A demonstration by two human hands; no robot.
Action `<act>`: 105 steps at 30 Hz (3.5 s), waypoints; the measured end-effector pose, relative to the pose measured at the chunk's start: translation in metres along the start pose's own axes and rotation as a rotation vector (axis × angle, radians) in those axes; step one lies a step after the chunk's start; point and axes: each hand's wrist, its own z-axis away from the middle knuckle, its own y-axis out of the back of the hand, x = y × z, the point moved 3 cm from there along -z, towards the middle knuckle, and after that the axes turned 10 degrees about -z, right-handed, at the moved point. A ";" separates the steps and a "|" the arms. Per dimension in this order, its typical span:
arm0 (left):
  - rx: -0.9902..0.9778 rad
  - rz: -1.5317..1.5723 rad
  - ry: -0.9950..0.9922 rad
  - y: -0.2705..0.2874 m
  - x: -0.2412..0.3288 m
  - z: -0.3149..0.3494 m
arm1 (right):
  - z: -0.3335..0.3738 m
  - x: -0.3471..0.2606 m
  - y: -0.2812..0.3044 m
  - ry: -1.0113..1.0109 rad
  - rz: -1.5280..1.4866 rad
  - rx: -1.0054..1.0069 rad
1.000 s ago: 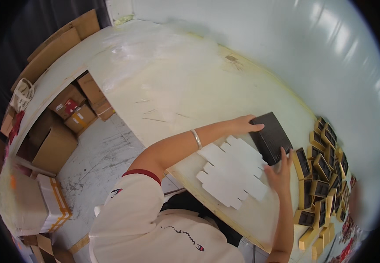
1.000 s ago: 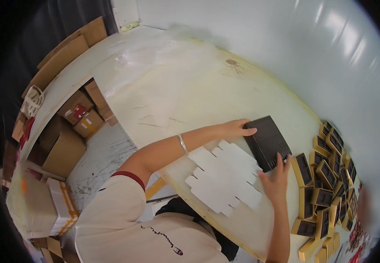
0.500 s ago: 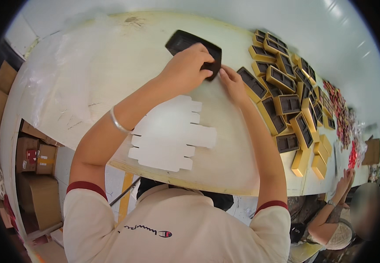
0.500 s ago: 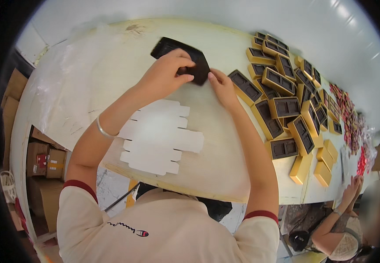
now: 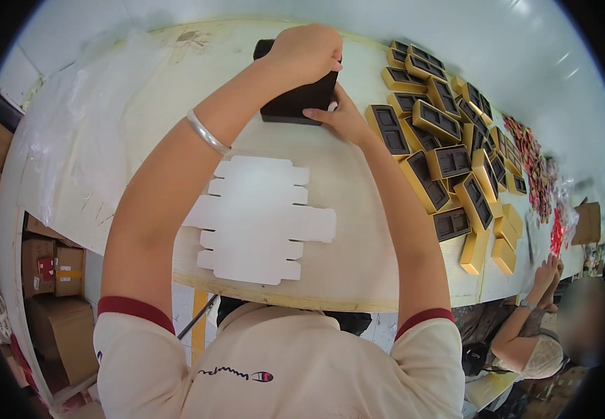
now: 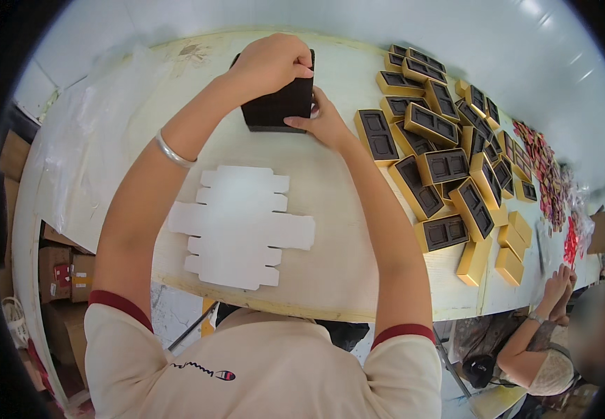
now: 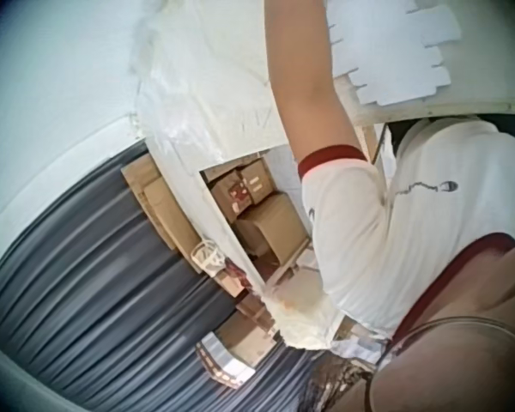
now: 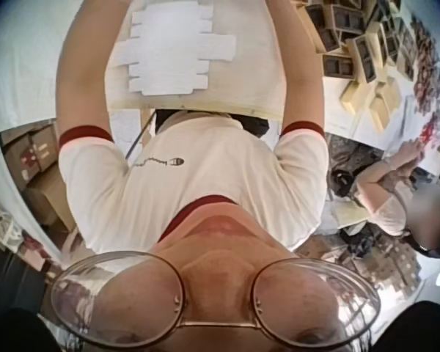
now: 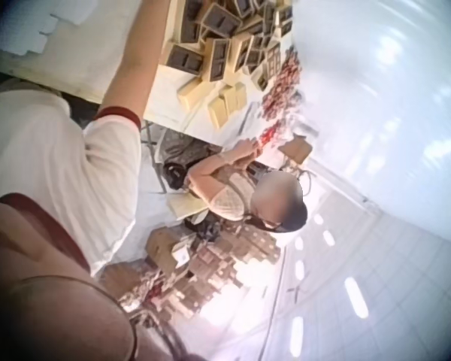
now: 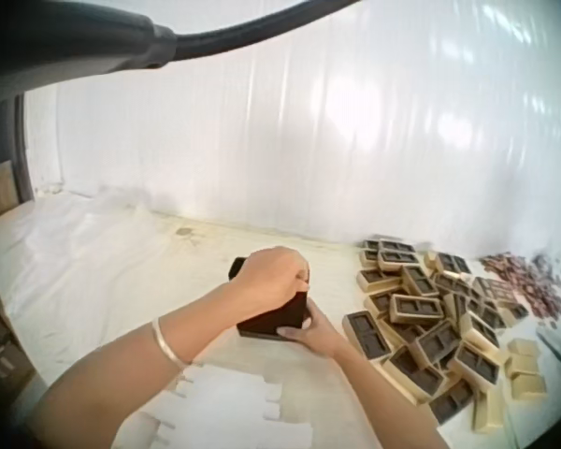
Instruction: The person folds flat cardboard pieces into small rectangular boxes and places black inserts inside them. The person repeats this process multiple times, stacking the completed boxes on the table.
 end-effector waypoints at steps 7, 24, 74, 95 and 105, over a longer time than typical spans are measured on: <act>-0.091 -0.038 0.026 0.011 0.012 0.022 | 0.027 0.009 -0.006 0.004 -0.096 -0.021; -0.314 0.091 -0.092 -0.032 0.003 0.292 | 0.214 -0.084 -0.090 0.311 0.738 -0.423; 0.035 0.199 0.018 -0.019 0.044 0.233 | 0.177 -0.085 -0.045 -0.014 0.503 -0.115; -0.728 0.374 0.115 -0.035 0.029 0.154 | 0.229 -0.110 -0.024 0.661 0.857 -0.230; -0.085 0.033 -0.247 -0.048 0.064 0.230 | 0.179 -0.066 -0.043 -0.232 0.273 -0.255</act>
